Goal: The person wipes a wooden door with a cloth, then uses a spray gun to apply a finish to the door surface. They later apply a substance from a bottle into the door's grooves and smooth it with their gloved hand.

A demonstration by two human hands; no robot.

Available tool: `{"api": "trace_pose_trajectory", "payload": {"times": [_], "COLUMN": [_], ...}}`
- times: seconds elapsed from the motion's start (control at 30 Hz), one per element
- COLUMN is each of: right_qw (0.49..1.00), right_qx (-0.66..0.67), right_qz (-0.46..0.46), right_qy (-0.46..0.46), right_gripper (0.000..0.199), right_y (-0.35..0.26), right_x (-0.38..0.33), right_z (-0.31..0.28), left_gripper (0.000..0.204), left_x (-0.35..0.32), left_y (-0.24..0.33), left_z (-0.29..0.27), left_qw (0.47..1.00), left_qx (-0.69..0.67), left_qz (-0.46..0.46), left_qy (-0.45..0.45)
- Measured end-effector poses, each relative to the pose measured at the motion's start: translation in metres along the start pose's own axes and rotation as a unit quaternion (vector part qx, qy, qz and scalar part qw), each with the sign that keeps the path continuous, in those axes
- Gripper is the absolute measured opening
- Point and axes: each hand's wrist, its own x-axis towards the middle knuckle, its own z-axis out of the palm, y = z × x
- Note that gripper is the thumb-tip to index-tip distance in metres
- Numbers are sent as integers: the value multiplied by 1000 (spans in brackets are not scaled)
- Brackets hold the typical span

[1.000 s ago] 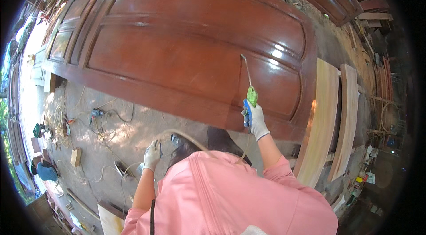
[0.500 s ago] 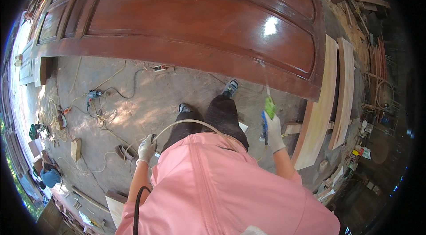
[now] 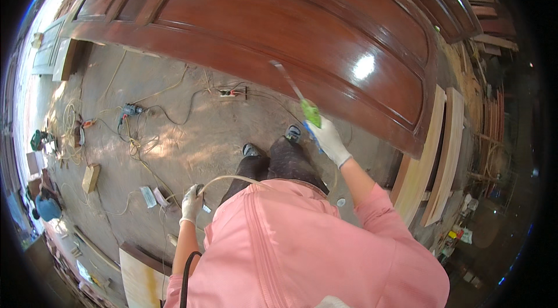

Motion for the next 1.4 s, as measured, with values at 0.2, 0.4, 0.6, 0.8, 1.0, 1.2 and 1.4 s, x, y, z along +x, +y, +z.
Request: {"api": "trace_pose_trajectory", "payload": {"times": [0.2,0.4,0.6,0.8,1.0,1.2,1.4], "right_qw": [986,983,974,964,948,966,992], "right_qx": [50,-27,-89,-119,-195,-127,51], "right_qz": [137,-37,-99,-126,-165,-89,6], "right_qy": [-79,-176,-184,-202,-189,-207,-112], "right_gripper": [27,38,42,43,45,45,26], "right_y": [-31,-74,-165,-227,-239,-241,-239], "right_x": [-18,92,227,307,328,325,345], "right_z": [-9,50,133,175,178,180,182], "left_gripper": [29,34,33,31,29,24,26], "left_x": [-34,9,54,51,54,93,204], "left_y": [22,59,92,87,101,86,74], "left_z": [2,4,-42,-49,-56,-68,-161], "left_qw": [988,978,975,963,962,975,966], "left_qx": [-6,-101,-130,-145,-122,-115,-145], "left_qz": [-125,-153,-170,-224,-245,-132,-16], "left_qy": [-95,-102,-53,40,16,139,211]}}
